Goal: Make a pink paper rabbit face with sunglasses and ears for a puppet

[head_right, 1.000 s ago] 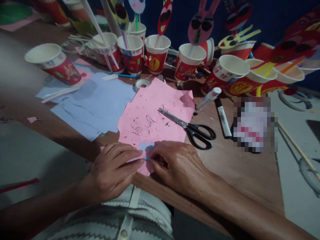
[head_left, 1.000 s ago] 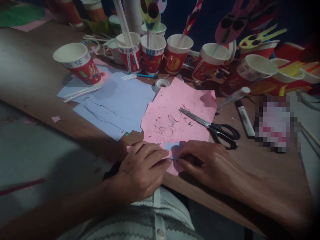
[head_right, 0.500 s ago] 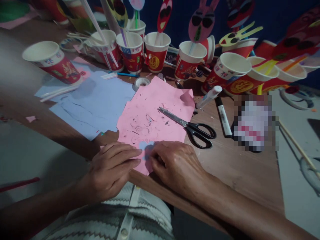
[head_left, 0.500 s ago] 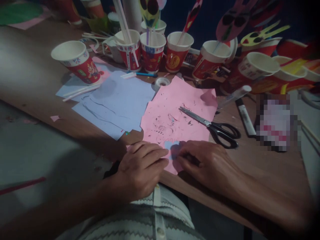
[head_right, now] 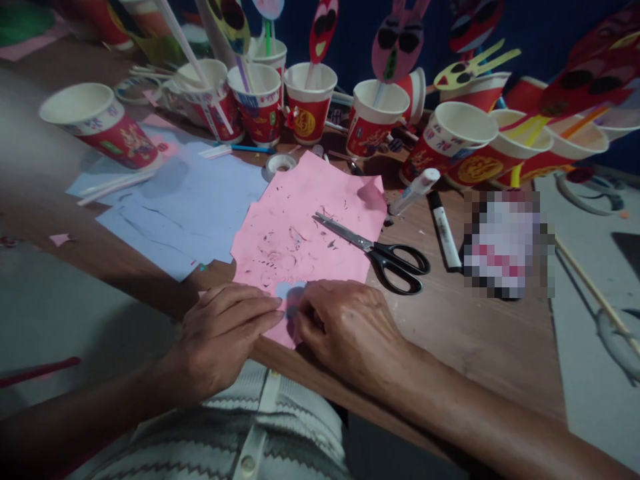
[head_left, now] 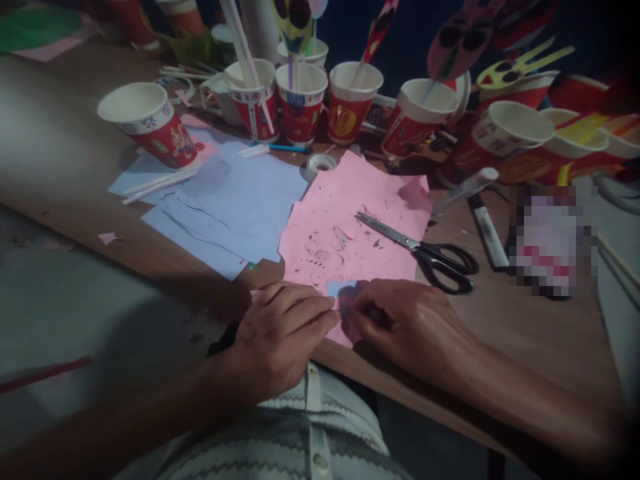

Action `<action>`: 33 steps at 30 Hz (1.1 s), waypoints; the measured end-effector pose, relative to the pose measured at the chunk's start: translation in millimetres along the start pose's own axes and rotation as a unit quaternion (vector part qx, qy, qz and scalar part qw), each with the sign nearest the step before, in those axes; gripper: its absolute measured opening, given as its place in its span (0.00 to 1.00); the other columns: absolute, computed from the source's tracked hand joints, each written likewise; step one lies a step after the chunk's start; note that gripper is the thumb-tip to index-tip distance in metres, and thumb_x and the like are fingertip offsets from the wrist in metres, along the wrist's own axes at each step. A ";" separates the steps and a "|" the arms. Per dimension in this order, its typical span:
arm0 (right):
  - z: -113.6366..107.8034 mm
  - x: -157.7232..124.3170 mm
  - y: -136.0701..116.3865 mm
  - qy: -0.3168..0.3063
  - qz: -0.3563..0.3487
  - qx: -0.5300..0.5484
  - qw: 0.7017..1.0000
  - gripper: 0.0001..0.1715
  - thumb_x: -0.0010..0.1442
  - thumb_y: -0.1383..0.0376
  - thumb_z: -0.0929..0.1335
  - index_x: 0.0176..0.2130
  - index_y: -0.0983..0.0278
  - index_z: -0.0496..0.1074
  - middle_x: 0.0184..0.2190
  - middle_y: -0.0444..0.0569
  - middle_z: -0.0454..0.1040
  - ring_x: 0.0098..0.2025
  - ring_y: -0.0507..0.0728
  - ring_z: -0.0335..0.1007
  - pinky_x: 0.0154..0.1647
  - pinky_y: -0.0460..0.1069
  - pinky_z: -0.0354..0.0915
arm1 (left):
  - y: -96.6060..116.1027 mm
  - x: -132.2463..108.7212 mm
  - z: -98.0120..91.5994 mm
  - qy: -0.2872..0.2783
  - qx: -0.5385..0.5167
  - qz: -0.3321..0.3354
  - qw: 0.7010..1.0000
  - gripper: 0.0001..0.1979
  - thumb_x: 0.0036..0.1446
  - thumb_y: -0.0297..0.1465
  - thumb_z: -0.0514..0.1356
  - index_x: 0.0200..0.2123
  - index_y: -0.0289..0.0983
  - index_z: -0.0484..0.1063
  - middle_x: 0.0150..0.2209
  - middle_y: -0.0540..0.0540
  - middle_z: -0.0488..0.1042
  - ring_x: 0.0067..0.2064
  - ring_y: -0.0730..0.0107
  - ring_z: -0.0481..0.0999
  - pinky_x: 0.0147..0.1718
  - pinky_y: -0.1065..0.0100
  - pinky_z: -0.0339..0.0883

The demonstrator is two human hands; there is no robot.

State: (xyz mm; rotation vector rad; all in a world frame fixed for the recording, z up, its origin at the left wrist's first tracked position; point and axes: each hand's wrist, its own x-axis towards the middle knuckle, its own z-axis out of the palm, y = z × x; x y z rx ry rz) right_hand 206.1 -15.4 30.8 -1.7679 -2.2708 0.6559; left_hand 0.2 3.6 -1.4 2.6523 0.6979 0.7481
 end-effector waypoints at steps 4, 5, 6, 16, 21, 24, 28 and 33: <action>0.5 0.3 -1.3 0.002 -0.004 -0.002 1.000 0.05 0.51 0.69 0.65 0.25 0.62 0.71 0.22 0.44 0.73 0.26 0.53 0.66 0.27 0.47 0.53 | -0.3 0.2 -0.1 -0.026 0.029 0.009 0.999 0.15 0.55 0.24 0.53 0.46 0.35 0.70 0.45 0.43 0.74 0.47 0.60 0.69 0.44 0.58 0.60; 0.4 0.3 -1.5 0.005 -0.005 -0.004 1.000 0.05 0.50 0.69 0.66 0.25 0.62 0.71 0.22 0.43 0.73 0.25 0.52 0.66 0.26 0.47 0.52 | -0.3 0.3 -0.1 -0.027 0.031 0.009 0.999 0.15 0.55 0.24 0.54 0.46 0.35 0.71 0.45 0.43 0.74 0.47 0.60 0.68 0.44 0.58 0.60; 0.3 0.3 -1.5 0.007 -0.004 -0.006 1.000 0.04 0.50 0.69 0.66 0.25 0.62 0.71 0.21 0.43 0.73 0.24 0.52 0.65 0.26 0.46 0.52 | -0.2 0.3 -0.1 -0.028 0.031 0.010 0.999 0.15 0.54 0.25 0.54 0.45 0.35 0.71 0.45 0.43 0.74 0.47 0.59 0.68 0.44 0.57 0.60; -20.1 -0.2 15.4 0.028 -0.012 0.069 0.997 0.09 0.57 0.63 0.66 0.27 0.62 0.72 0.21 0.40 0.72 0.23 0.50 0.64 0.24 0.45 0.55 | 0.8 0.0 0.0 -0.018 0.031 0.015 0.999 0.14 0.54 0.24 0.56 0.44 0.34 0.71 0.44 0.43 0.73 0.47 0.59 0.68 0.44 0.57 0.61; -32.9 2.2 23.9 0.082 -0.007 0.118 0.990 0.14 0.59 0.62 0.65 0.24 0.63 0.68 0.18 0.40 0.66 0.21 0.49 0.60 0.21 0.44 0.55 | 1.6 -0.5 0.4 -0.016 0.027 0.003 1.000 0.14 0.54 0.22 0.55 0.44 0.34 0.71 0.45 0.43 0.73 0.48 0.60 0.67 0.45 0.58 0.61; -31.7 3.8 30.4 0.115 -0.056 0.113 0.985 0.11 0.60 0.64 0.65 0.27 0.63 0.70 0.21 0.41 0.70 0.23 0.49 0.64 0.24 0.45 0.58 | 2.3 -1.4 0.9 -0.025 0.022 -0.005 0.999 0.14 0.55 0.22 0.54 0.45 0.34 0.71 0.46 0.44 0.73 0.49 0.60 0.66 0.47 0.58 0.59; -24.3 5.2 39.6 0.111 -0.213 0.022 0.970 0.06 0.59 0.66 0.65 0.33 0.63 0.73 0.28 0.47 0.74 0.31 0.54 0.69 0.34 0.49 0.62 | 2.3 -1.9 0.9 -0.028 0.022 -0.007 0.999 0.15 0.55 0.22 0.54 0.46 0.34 0.70 0.46 0.44 0.73 0.49 0.61 0.66 0.48 0.59 0.59; -16.2 5.2 43.7 0.088 -0.339 -0.081 0.933 0.10 0.59 0.65 0.65 0.41 0.62 0.73 0.36 0.50 0.75 0.36 0.56 0.68 0.36 0.51 0.62 | 2.1 -2.2 0.3 -0.048 0.024 -0.007 0.999 0.15 0.55 0.23 0.54 0.47 0.33 0.70 0.47 0.43 0.72 0.50 0.61 0.65 0.49 0.59 0.59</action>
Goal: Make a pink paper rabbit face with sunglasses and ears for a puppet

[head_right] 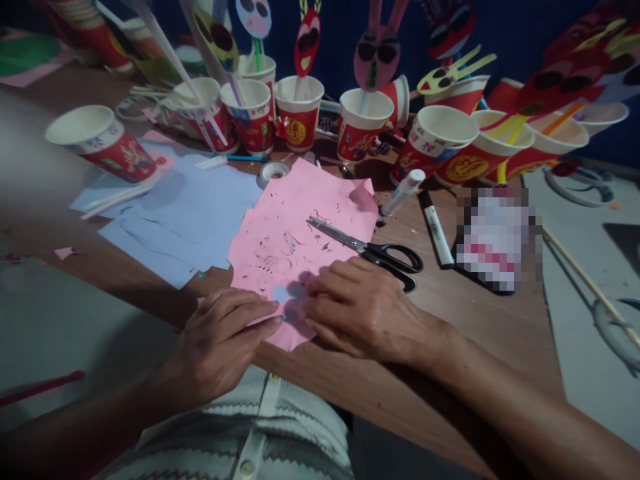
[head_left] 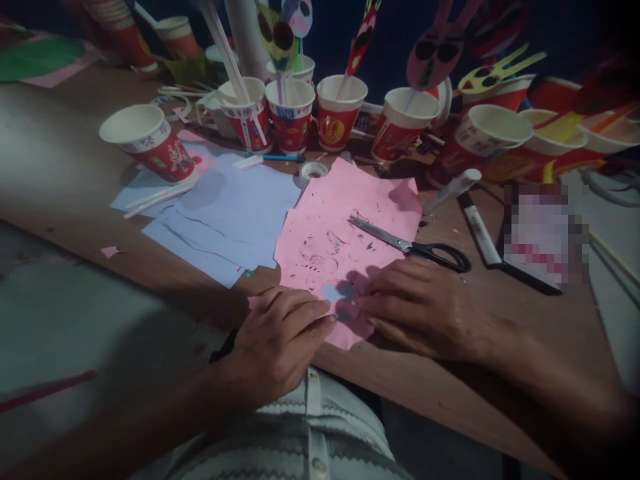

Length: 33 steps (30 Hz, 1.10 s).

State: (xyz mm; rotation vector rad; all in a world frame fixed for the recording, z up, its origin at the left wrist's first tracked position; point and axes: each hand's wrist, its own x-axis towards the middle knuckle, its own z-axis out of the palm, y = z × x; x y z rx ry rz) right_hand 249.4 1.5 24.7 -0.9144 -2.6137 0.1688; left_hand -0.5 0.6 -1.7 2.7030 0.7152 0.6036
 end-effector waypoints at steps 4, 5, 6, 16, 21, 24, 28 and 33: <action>0.6 1.3 -4.8 -0.027 -0.055 -0.027 0.998 0.12 0.60 0.63 0.65 0.43 0.62 0.72 0.36 0.50 0.74 0.37 0.56 0.66 0.36 0.51 0.60 | 0.4 0.8 -0.9 0.006 -0.002 0.002 1.000 0.14 0.55 0.22 0.54 0.46 0.33 0.70 0.46 0.43 0.73 0.49 0.60 0.66 0.48 0.58 0.59; 0.5 1.9 -5.8 -0.034 -0.065 -0.032 0.997 0.12 0.61 0.62 0.64 0.43 0.62 0.72 0.35 0.49 0.74 0.38 0.56 0.66 0.36 0.51 0.60 | 0.5 1.2 -1.2 0.003 -0.003 0.001 1.000 0.14 0.55 0.22 0.54 0.45 0.33 0.70 0.45 0.43 0.73 0.49 0.60 0.66 0.48 0.58 0.59; 0.6 2.3 -6.5 -0.038 -0.073 -0.037 0.996 0.12 0.61 0.62 0.64 0.43 0.62 0.72 0.35 0.48 0.74 0.38 0.56 0.66 0.36 0.51 0.59 | 0.6 1.6 -1.4 -0.002 -0.004 0.000 1.000 0.14 0.55 0.22 0.54 0.45 0.33 0.70 0.45 0.43 0.73 0.49 0.60 0.66 0.47 0.58 0.59; 8.9 3.1 -4.7 -0.038 -0.077 -0.050 0.995 0.11 0.61 0.61 0.64 0.41 0.62 0.73 0.36 0.46 0.74 0.37 0.56 0.63 0.36 0.52 0.56 | -0.2 0.7 0.0 0.011 -0.011 0.007 1.000 0.14 0.56 0.24 0.54 0.46 0.33 0.69 0.45 0.42 0.73 0.48 0.57 0.66 0.45 0.55 0.58; 8.3 2.7 -4.1 -0.047 -0.067 -0.041 0.996 0.10 0.61 0.62 0.64 0.40 0.61 0.73 0.34 0.47 0.73 0.35 0.56 0.61 0.36 0.53 0.55 | 0.2 0.0 -1.1 0.001 -0.009 0.006 1.000 0.14 0.57 0.23 0.53 0.46 0.34 0.69 0.46 0.42 0.72 0.49 0.57 0.66 0.45 0.55 0.58; 8.9 2.0 -2.1 -0.044 -0.068 -0.033 0.996 0.11 0.60 0.61 0.64 0.41 0.61 0.73 0.35 0.48 0.73 0.36 0.57 0.62 0.36 0.53 0.55 | 0.2 0.2 -2.0 -0.003 -0.007 0.008 1.000 0.14 0.57 0.23 0.54 0.46 0.34 0.69 0.46 0.42 0.72 0.49 0.57 0.66 0.45 0.55 0.59; 10.5 1.0 1.6 -0.032 -0.058 0.019 0.998 0.10 0.60 0.62 0.65 0.40 0.62 0.73 0.36 0.50 0.73 0.36 0.57 0.63 0.36 0.53 0.57 | 0.0 0.5 -2.3 -0.006 -0.009 0.002 1.000 0.14 0.56 0.23 0.54 0.46 0.34 0.69 0.47 0.43 0.72 0.49 0.58 0.66 0.46 0.55 0.59; 11.7 -1.1 2.5 -0.015 -0.045 0.043 0.998 0.15 0.60 0.62 0.64 0.47 0.64 0.71 0.38 0.53 0.72 0.36 0.57 0.63 0.36 0.53 0.58 | 0.6 0.2 -2.3 -0.010 -0.002 0.005 1.000 0.13 0.57 0.24 0.53 0.46 0.33 0.69 0.48 0.42 0.72 0.49 0.58 0.65 0.46 0.55 0.59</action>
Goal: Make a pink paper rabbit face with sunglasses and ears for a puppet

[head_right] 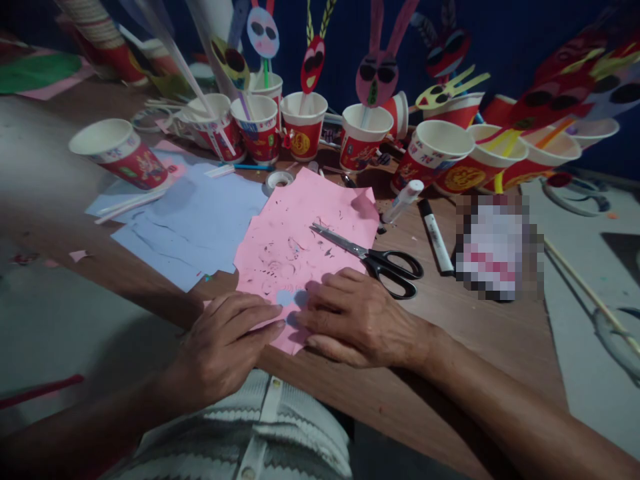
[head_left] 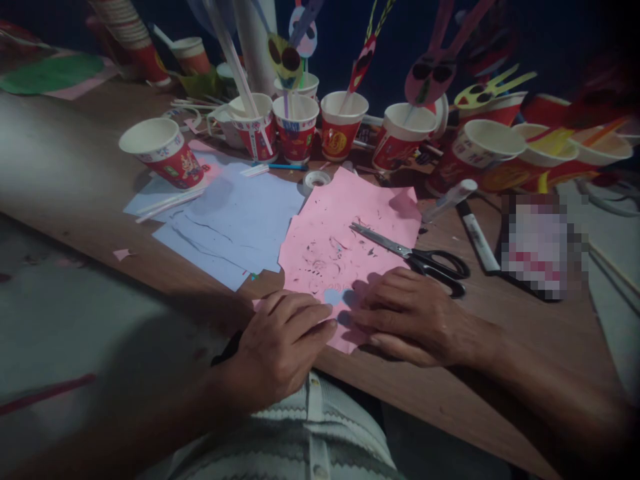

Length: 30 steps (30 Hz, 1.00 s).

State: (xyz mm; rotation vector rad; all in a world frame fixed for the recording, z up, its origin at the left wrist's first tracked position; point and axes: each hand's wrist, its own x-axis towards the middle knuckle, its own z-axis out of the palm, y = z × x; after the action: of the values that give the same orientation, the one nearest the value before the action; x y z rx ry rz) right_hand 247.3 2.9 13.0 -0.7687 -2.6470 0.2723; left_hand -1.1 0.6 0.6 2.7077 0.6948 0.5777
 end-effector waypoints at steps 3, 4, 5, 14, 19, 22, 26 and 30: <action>1.2 0.8 -3.4 -0.019 -0.003 -0.051 0.999 0.19 0.60 0.59 0.64 0.50 0.61 0.69 0.37 0.53 0.71 0.36 0.58 0.61 0.37 0.54 0.57 | 0.1 -0.4 0.2 0.004 0.001 0.000 1.000 0.13 0.57 0.23 0.53 0.45 0.32 0.69 0.47 0.42 0.72 0.48 0.58 0.66 0.46 0.55 0.59; 1.5 1.6 -4.8 -0.023 -0.001 -0.064 0.998 0.18 0.60 0.58 0.64 0.50 0.60 0.69 0.37 0.52 0.70 0.36 0.59 0.61 0.38 0.54 0.57 | 0.0 -0.5 0.3 0.007 -0.001 0.001 1.000 0.13 0.56 0.23 0.53 0.45 0.32 0.69 0.47 0.42 0.72 0.48 0.58 0.66 0.46 0.55 0.59; 1.7 2.6 -6.1 -0.028 0.003 -0.072 0.997 0.18 0.60 0.58 0.64 0.49 0.59 0.70 0.36 0.52 0.70 0.36 0.58 0.60 0.38 0.54 0.57 | -0.1 -0.4 0.4 0.010 -0.002 0.002 1.000 0.13 0.56 0.24 0.54 0.45 0.32 0.69 0.47 0.42 0.72 0.48 0.58 0.66 0.46 0.55 0.59; -0.1 6.1 -3.5 -0.022 0.014 -0.016 1.000 0.15 0.61 0.58 0.63 0.43 0.63 0.72 0.34 0.52 0.70 0.36 0.58 0.61 0.38 0.54 0.57 | -2.0 0.9 0.7 0.049 -0.019 0.010 0.999 0.13 0.53 0.21 0.54 0.42 0.33 0.71 0.46 0.42 0.74 0.48 0.60 0.68 0.47 0.56 0.62; -0.9 3.9 -0.1 0.070 0.061 0.059 0.994 0.09 0.61 0.66 0.64 0.36 0.65 0.73 0.31 0.50 0.72 0.33 0.55 0.64 0.34 0.50 0.59 | -1.8 -1.3 0.1 0.081 -0.040 0.011 0.996 0.12 0.51 0.19 0.53 0.38 0.33 0.71 0.46 0.41 0.73 0.47 0.60 0.70 0.46 0.57 0.64; 2.4 3.9 -0.7 0.112 0.152 0.041 0.981 0.08 0.61 0.68 0.64 0.39 0.66 0.73 0.32 0.51 0.73 0.35 0.55 0.66 0.36 0.51 0.60 | -1.0 -4.7 0.5 0.107 -0.042 -0.026 0.993 0.12 0.50 0.18 0.52 0.36 0.34 0.71 0.47 0.40 0.71 0.48 0.61 0.69 0.45 0.58 0.65; 6.0 9.7 -7.0 0.080 0.217 -0.011 0.973 0.20 0.59 0.56 0.65 0.47 0.65 0.70 0.40 0.55 0.72 0.41 0.60 0.65 0.39 0.54 0.59 | 0.0 -6.1 -0.8 0.139 -0.063 -0.054 0.987 0.16 0.49 0.16 0.52 0.40 0.36 0.69 0.48 0.40 0.69 0.49 0.61 0.68 0.43 0.58 0.65; 5.2 19.8 -16.7 0.027 0.228 -0.039 0.972 0.25 0.58 0.52 0.65 0.50 0.63 0.68 0.45 0.56 0.70 0.44 0.63 0.62 0.42 0.58 0.56 | 0.6 -4.1 -4.1 0.117 -0.096 -0.085 0.985 0.18 0.51 0.16 0.52 0.43 0.37 0.67 0.48 0.40 0.68 0.50 0.61 0.67 0.45 0.58 0.64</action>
State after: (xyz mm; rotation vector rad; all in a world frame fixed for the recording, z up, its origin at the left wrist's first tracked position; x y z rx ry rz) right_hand 221.7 -0.5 18.8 -1.3886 -2.4109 0.2616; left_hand -6.0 -1.2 3.1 2.3973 0.8711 0.8800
